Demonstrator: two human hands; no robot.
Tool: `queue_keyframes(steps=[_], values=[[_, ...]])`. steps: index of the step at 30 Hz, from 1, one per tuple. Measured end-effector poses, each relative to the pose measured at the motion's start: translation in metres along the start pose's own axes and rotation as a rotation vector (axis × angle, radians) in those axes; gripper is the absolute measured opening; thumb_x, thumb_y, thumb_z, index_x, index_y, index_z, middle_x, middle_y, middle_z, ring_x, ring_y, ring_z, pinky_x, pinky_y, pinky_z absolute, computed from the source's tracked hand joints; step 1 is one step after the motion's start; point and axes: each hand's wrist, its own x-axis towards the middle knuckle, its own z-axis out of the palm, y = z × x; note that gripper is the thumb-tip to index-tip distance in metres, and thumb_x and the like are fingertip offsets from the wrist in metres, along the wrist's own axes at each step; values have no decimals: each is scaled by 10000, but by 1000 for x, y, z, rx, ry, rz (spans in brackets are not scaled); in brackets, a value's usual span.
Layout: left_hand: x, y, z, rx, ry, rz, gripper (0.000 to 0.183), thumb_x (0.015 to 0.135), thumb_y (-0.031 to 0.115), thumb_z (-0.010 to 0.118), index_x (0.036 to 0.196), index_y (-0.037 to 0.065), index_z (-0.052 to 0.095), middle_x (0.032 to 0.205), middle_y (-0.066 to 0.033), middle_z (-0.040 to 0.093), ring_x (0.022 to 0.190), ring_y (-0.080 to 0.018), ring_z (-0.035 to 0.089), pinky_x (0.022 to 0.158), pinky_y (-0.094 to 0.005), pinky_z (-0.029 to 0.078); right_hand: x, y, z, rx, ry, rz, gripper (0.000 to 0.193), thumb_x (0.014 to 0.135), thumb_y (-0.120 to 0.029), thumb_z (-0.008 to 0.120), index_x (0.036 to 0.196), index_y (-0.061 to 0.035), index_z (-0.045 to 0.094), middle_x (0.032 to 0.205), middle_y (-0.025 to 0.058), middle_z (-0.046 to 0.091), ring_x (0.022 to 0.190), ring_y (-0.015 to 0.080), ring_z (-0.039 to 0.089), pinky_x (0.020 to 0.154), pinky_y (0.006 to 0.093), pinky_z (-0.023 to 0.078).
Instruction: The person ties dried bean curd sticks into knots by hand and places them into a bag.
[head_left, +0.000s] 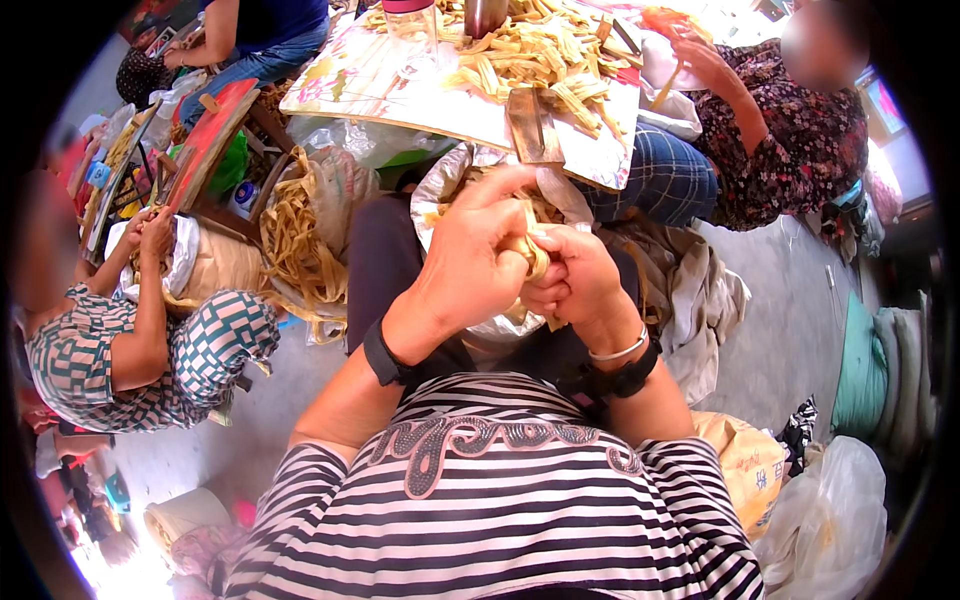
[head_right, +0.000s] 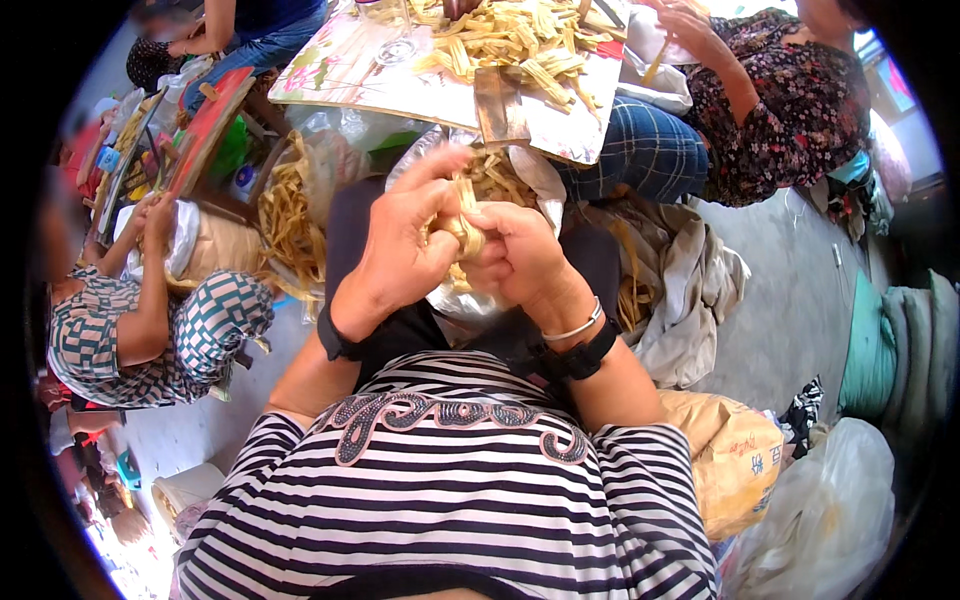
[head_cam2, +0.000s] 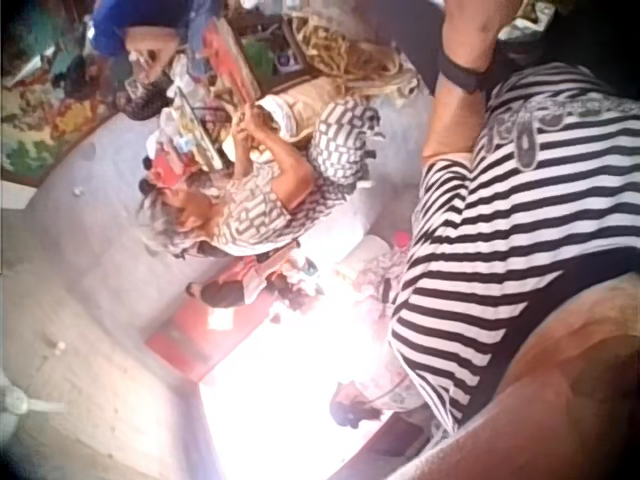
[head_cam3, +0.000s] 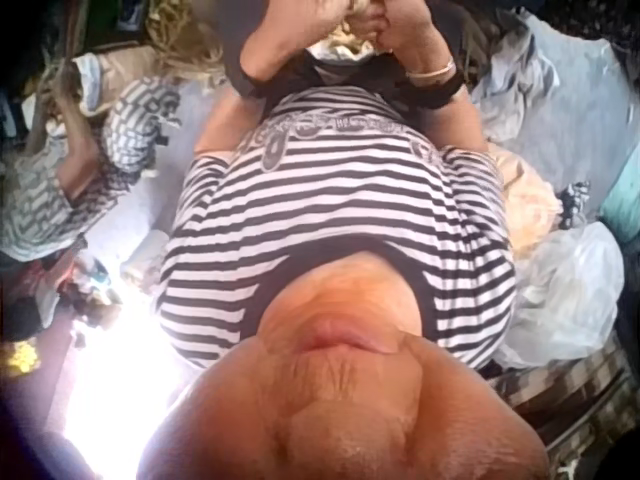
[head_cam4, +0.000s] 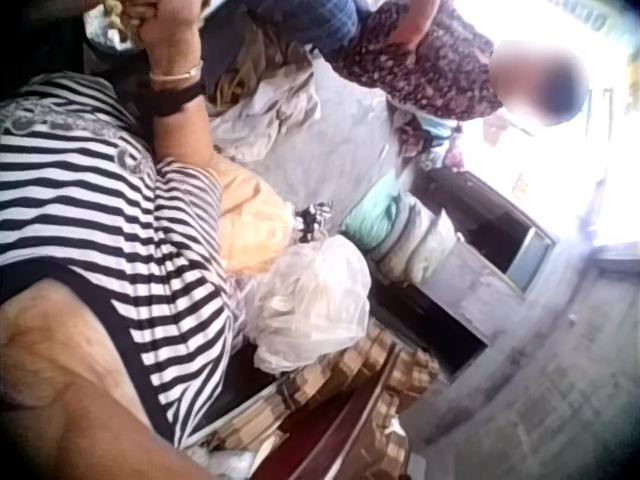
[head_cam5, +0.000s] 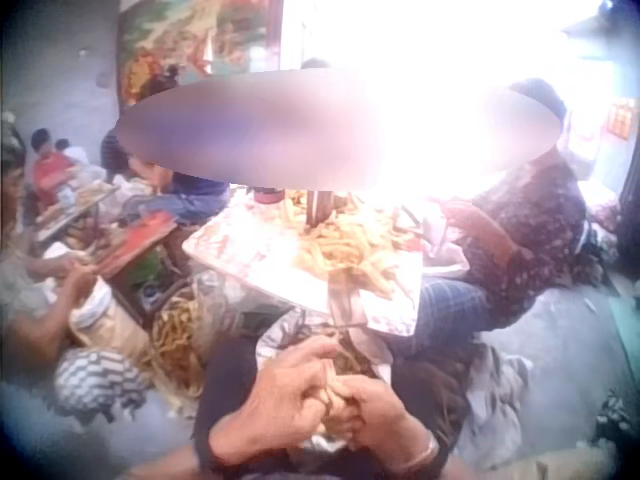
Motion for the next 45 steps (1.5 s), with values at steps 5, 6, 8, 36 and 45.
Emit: queue_keyframes(steps=[5, 6, 8, 36, 45], values=[[-8, 7, -3, 139, -111, -182, 88, 695, -34, 444, 755, 9, 493, 682, -191, 539, 647, -357, 556, 586, -394, 437, -12, -2, 5, -602, 342, -89, 123, 808, -139, 604, 882, -44, 576, 596, -46, 467, 490, 23, 391, 397, 187, 274], [-9, 5, -2, 136, -137, -232, 76, 719, -16, 452, 771, 8, 502, 655, -206, 527, 615, -361, 552, 559, -387, 426, -11, 1, 12, -818, 420, -219, 143, 799, -111, 608, 912, -26, 588, 622, -31, 503, 495, 26, 411, 398, 194, 287], [-10, 6, -3, 98, -146, -344, 79, 716, -8, 457, 778, 6, 505, 659, -210, 529, 611, -363, 545, 551, -380, 422, -10, 6, 16, -1029, 461, -395, 188, 784, -72, 618, 957, 0, 607, 651, -10, 547, 488, 30, 430, 395, 200, 300], [-20, -5, -28, -1180, -236, -803, 317, 867, 200, 570, 596, 59, 484, 461, 37, 378, 345, -52, 314, 323, -187, 237, -47, -27, -10, -959, 321, -422, 154, 839, -127, 607, 834, 25, 630, 603, -38, 504, 508, 17, 418, 438, 174, 292], [-3, -14, -37, 385, -411, -272, 284, 854, 312, 555, 936, 44, 602, 806, -121, 616, 739, -292, 589, 645, -354, 460, -30, -29, -16, -1309, 350, -407, 106, 810, -67, 624, 788, 36, 639, 623, 6, 582, 584, 54, 493, 526, 214, 399]])
